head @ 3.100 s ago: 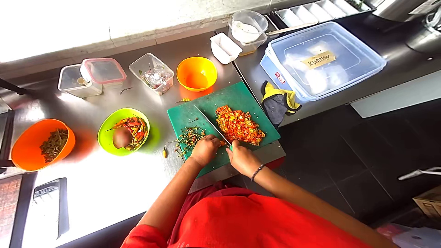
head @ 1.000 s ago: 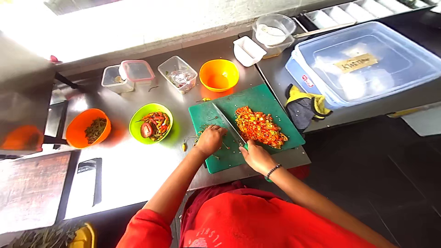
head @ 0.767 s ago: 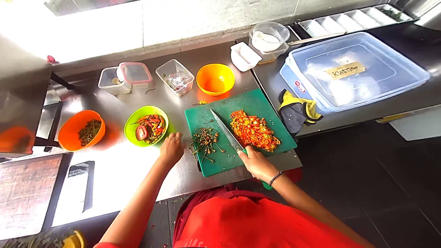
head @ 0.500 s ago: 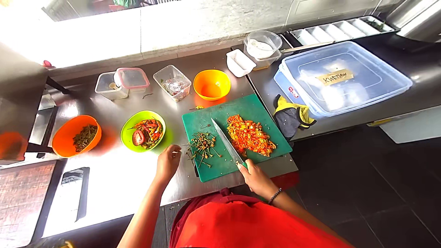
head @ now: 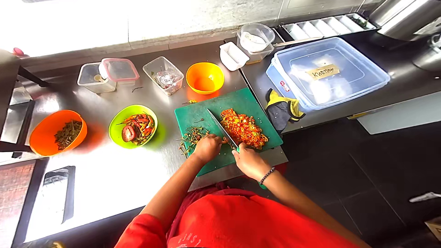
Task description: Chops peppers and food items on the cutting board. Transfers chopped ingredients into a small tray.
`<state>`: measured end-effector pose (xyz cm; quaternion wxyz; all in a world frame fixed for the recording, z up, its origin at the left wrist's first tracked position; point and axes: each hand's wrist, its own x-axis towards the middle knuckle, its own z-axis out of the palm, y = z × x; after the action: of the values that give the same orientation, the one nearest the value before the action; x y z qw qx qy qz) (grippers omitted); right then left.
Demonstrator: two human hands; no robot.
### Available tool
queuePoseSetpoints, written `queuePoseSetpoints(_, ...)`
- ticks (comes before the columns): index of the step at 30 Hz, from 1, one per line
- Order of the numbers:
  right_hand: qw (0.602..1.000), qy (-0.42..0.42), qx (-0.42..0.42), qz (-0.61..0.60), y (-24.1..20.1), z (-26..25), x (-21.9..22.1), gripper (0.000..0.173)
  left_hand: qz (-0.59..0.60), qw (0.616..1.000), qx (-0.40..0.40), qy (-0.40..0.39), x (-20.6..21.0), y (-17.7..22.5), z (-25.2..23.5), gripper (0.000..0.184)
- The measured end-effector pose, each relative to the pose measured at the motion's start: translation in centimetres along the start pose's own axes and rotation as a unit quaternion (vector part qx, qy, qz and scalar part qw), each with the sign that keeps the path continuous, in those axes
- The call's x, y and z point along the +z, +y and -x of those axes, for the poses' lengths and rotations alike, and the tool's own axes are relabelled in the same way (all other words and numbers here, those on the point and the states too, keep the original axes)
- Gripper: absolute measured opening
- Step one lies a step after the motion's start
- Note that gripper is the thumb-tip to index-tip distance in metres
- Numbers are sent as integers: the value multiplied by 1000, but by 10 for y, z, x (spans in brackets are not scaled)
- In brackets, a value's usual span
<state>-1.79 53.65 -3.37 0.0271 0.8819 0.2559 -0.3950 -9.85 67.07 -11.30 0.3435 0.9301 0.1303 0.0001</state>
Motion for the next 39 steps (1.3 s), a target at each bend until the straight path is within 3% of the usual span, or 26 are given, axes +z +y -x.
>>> queuePoseSetpoints(7, 999, 39, -20, -14, -3, -29, 16, 45, 10, 1000, 13, -1, 3, 1, -4, 18)
queuePoseSetpoints(26, 999, 24, -24, -16, -8, -21, 4, 45, 25, 999, -30, -34, -5, 3, -8, 18)
queuePoseSetpoints(39, 998, 33, -23, -42, -5, -26, 24, 45, 17, 999, -28, -27, 1, 7, -3, 20)
